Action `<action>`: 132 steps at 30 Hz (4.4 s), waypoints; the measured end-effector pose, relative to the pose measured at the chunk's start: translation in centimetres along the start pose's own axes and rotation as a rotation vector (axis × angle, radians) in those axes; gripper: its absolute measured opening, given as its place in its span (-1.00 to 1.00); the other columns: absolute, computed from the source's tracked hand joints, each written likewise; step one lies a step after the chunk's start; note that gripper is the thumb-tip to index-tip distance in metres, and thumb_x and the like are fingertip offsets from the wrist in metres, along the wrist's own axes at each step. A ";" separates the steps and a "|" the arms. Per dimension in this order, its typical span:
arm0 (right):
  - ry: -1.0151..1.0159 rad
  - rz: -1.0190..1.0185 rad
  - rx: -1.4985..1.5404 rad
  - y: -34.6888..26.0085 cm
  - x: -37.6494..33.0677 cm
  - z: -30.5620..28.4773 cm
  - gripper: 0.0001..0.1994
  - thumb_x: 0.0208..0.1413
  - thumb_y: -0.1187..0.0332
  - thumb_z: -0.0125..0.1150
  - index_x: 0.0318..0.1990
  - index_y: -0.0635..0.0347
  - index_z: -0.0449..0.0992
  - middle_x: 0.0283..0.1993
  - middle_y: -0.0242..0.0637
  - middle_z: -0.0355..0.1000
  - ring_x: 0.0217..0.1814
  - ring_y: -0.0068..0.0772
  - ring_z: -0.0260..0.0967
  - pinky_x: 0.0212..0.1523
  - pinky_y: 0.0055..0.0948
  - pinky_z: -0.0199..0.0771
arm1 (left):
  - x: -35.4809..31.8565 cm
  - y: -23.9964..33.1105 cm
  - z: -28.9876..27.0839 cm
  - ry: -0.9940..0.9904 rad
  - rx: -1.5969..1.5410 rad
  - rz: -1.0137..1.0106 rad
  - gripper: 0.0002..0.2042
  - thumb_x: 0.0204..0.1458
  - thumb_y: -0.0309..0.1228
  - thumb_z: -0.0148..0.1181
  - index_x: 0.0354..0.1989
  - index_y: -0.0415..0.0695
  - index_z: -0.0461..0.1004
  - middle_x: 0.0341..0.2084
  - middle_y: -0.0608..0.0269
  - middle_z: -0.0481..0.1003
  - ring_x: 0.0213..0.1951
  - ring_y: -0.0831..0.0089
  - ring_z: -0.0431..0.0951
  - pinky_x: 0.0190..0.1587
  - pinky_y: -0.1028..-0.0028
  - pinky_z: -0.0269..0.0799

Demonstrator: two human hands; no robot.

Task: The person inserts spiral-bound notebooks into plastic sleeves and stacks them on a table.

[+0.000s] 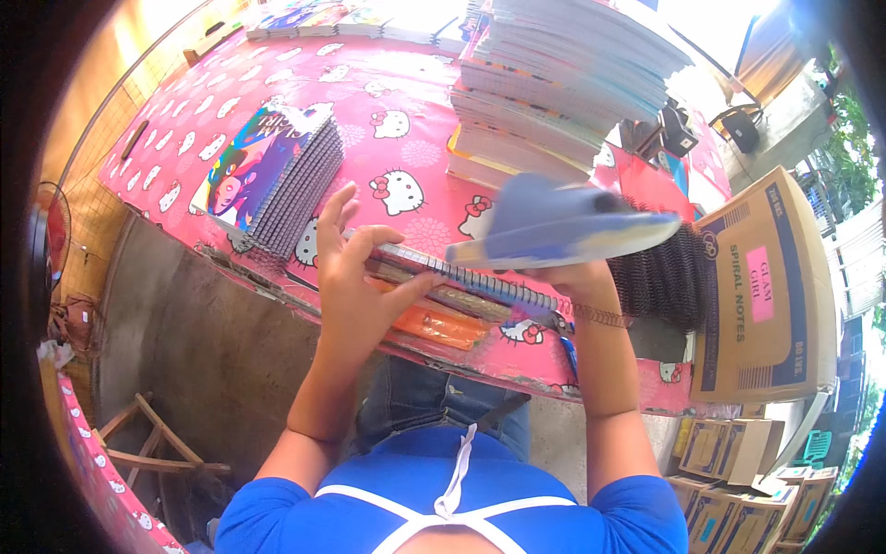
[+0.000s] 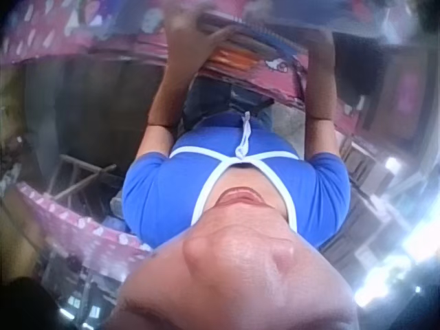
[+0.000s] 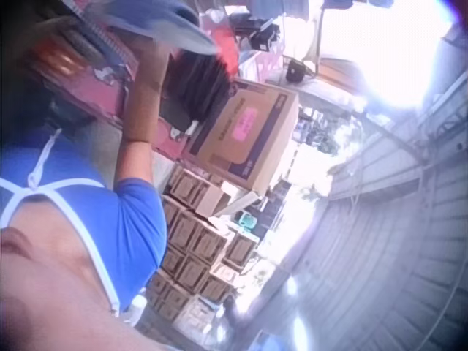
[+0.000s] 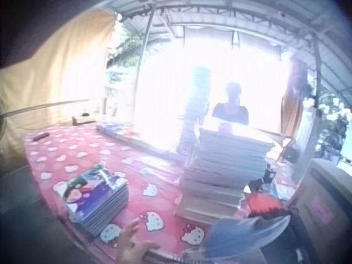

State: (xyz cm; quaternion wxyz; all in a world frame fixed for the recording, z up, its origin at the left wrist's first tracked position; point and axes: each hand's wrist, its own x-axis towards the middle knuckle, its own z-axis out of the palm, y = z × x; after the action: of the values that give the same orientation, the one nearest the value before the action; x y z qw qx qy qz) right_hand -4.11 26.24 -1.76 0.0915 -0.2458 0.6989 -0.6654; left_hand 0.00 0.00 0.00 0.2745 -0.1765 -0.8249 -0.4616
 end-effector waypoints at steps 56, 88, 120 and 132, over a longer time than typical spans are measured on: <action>0.377 -0.019 -0.770 -5.7 -11.4 11.7 -0.52 -0.16 0.34 0.42 0.00 0.18 0.48 -0.08 -0.12 0.37 -0.11 -0.16 0.37 -0.16 -0.30 0.44 | -5.3 3.2 0.8 -0.177 -0.241 0.199 -0.80 -0.25 -0.78 0.32 -0.46 -0.26 0.49 -0.30 0.06 0.56 -0.19 0.23 0.59 -0.06 0.30 0.52; 0.703 -0.425 -1.336 -10.6 -1.0 -1.5 -0.67 -0.09 0.35 0.34 -0.13 0.26 0.51 0.18 -0.01 0.27 0.21 0.06 0.23 0.21 -0.08 0.19 | 7.0 -28.7 -16.0 0.744 -0.274 -0.290 -0.75 0.03 -0.59 0.22 -0.14 -0.28 0.33 -0.30 0.15 0.49 -0.30 0.52 0.49 -0.25 0.60 0.43; 0.728 -0.136 -0.615 0.2 -11.0 7.5 -0.78 0.00 0.65 0.11 -0.15 0.32 0.45 -0.31 -0.06 0.44 -0.32 -0.12 0.43 -0.33 -0.27 0.38 | 3.7 2.8 -4.1 -0.145 -0.591 0.154 -0.79 0.03 -0.56 0.24 -0.16 -0.24 0.43 -0.18 0.16 0.51 -0.15 0.50 0.50 0.01 0.52 0.33; 0.468 0.206 -0.582 2.9 -9.5 8.5 -0.64 -0.01 0.68 0.09 -0.01 0.31 0.33 -0.08 -0.03 0.38 -0.01 -0.06 0.38 0.00 -0.29 0.39 | 2.0 0.3 -1.5 -0.057 -0.546 -0.002 -0.39 0.04 -0.56 0.18 0.28 -0.22 0.08 0.14 0.07 0.27 0.17 0.30 0.26 0.19 0.31 0.20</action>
State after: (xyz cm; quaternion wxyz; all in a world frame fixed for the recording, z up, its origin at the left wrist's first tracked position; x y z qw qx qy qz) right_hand 7.34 23.13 -7.29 -0.0776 -0.0316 0.8815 -0.4646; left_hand -1.01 -1.08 2.06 0.1931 -0.2558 -0.6776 -0.6619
